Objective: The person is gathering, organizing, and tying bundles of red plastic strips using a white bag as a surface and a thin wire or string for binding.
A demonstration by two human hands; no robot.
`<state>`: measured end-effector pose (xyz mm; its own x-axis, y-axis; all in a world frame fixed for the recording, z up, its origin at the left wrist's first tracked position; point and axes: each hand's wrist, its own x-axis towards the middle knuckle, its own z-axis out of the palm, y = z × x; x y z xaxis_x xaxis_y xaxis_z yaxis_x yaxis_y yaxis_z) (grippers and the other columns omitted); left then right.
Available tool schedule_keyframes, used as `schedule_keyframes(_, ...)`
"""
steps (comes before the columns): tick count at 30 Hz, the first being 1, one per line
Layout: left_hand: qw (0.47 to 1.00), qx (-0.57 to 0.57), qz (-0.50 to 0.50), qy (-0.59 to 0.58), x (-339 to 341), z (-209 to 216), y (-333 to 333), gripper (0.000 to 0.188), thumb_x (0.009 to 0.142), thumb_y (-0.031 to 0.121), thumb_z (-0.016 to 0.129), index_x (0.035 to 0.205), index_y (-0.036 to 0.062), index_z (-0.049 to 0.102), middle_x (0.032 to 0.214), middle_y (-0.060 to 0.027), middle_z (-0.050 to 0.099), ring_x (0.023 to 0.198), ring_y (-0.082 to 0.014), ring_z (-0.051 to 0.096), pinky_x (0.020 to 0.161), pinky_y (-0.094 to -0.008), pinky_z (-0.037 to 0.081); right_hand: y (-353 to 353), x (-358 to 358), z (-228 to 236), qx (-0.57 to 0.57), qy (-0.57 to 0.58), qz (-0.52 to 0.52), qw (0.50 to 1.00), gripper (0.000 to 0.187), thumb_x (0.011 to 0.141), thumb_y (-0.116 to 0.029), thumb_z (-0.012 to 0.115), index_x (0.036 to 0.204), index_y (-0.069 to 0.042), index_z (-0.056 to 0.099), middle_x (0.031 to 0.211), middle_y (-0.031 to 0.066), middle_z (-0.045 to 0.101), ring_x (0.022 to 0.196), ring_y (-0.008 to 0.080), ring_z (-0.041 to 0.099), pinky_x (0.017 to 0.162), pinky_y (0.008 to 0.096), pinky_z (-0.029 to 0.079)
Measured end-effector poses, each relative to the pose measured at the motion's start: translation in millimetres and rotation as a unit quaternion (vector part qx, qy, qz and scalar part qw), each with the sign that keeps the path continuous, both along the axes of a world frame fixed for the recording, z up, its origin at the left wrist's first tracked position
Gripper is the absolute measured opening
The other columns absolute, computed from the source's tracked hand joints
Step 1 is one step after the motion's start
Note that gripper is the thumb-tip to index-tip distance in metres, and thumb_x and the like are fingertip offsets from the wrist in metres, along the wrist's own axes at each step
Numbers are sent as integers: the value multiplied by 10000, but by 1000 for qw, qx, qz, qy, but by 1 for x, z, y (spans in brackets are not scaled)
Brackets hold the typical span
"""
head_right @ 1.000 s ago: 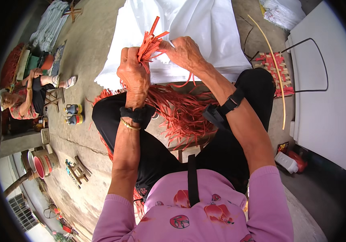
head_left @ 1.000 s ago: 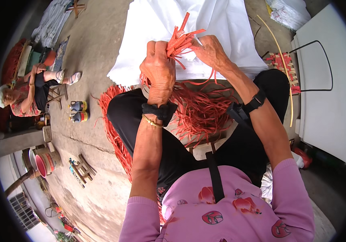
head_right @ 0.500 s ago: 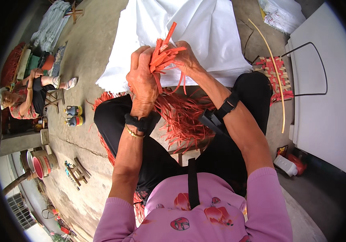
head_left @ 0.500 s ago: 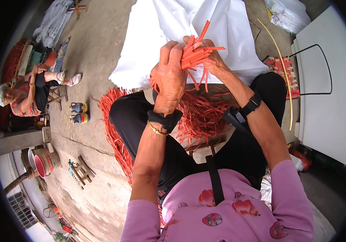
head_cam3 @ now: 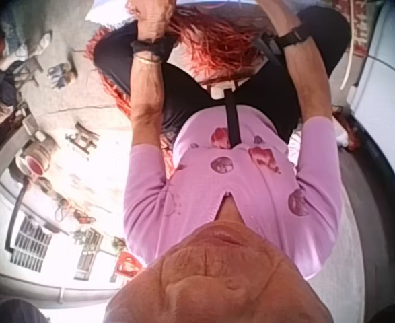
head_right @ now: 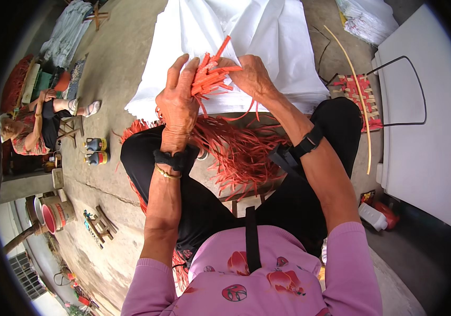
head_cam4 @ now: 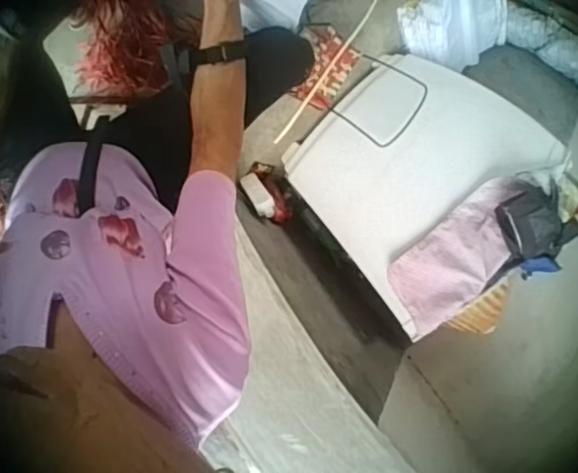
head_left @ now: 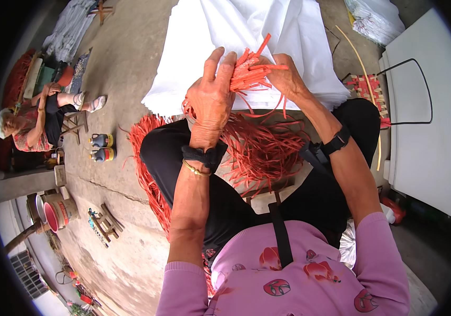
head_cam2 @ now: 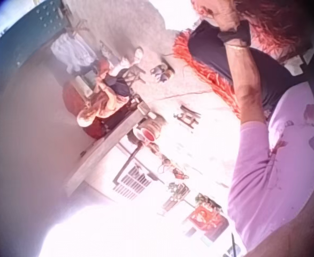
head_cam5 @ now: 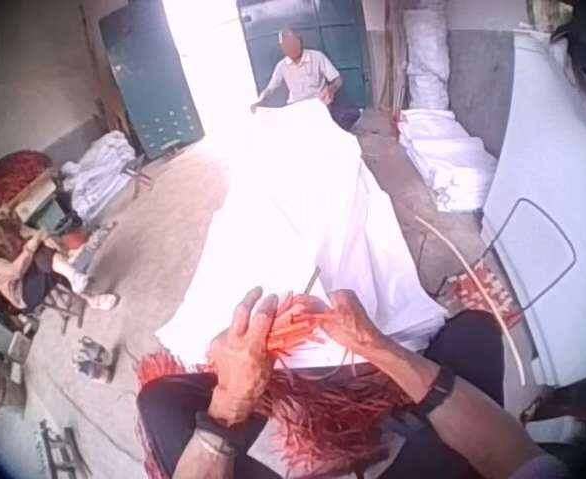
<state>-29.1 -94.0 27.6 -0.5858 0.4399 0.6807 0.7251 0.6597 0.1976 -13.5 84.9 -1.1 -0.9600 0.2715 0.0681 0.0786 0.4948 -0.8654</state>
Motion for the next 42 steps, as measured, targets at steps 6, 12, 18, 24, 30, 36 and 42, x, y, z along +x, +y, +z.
schedule_keyframes(6, 999, 1, 19, 31, -2, -4, 1, 408, 696, 9, 616, 1087, 114, 570, 1192, -76, 555, 624, -232, 630, 553, -331, 526, 2, 6, 5, -76, 41, 32, 996, 528, 829, -417, 603, 685, 91, 596, 497, 169, 507, 480, 240, 531, 493, 374, 430)
schedule_keyframes(12, 999, 5, 29, 32, -6, -2, -1, 296, 697, -2, 612, 974, 103, 609, 1075, -57, 598, 667, -247, 628, 575, -331, 522, 2, 0, 3, 19, 65, 29, 997, 465, 801, -437, 643, 785, 27, 659, 483, 158, 473, 447, 208, 473, 458, 368, 408)
schedule_keyframes(18, 998, 59, 27, 14, -6, 1, -7, 258, 715, -2, 612, 954, 94, 630, 965, -66, 630, 784, -277, 650, 631, -339, 534, 17, 2, -17, 169, 140, 75, 973, 273, 868, -342, 602, 942, -85, 659, 502, 133, 436, 429, 265, 412, 407, 351, 364)
schedule_keyframes(24, 997, 47, -25, 54, -2, -11, 18, 256, 654, -14, 604, 887, 90, 593, 880, -37, 602, 588, -225, 593, 509, -338, 472, 5, -4, -26, 38, 164, 90, 982, 217, 909, -313, 555, 1002, -120, 587, 576, 92, 445, 463, 210, 386, 437, 317, 358)
schedule_keyframes(30, 995, 95, 27, -21, 0, -16, 24, 407, 636, -52, 589, 1009, 105, 545, 966, -65, 589, 701, -324, 612, 590, -398, 495, -3, -11, -10, -241, 100, 102, 960, 450, 803, -455, 635, 765, -8, 605, 667, -7, 530, 624, 91, 497, 569, 286, 428)
schedule_keyframes(36, 978, 150, 147, 6, -18, -2, -15, 217, 698, -44, 590, 877, 79, 598, 829, -92, 588, 681, -321, 595, 585, -395, 479, 4, -6, 7, -154, 45, 61, 985, 495, 754, -453, 678, 733, 41, 658, 565, 48, 558, 508, 112, 480, 487, 297, 407)
schedule_keyframes(42, 981, 174, 68, 56, -11, 5, -7, 190, 706, -12, 628, 878, 64, 596, 800, -98, 585, 647, -297, 593, 555, -372, 477, -1, -11, 6, 17, 51, 64, 997, 483, 792, -418, 658, 589, 11, 566, 480, 23, 488, 460, 117, 447, 451, 305, 379)
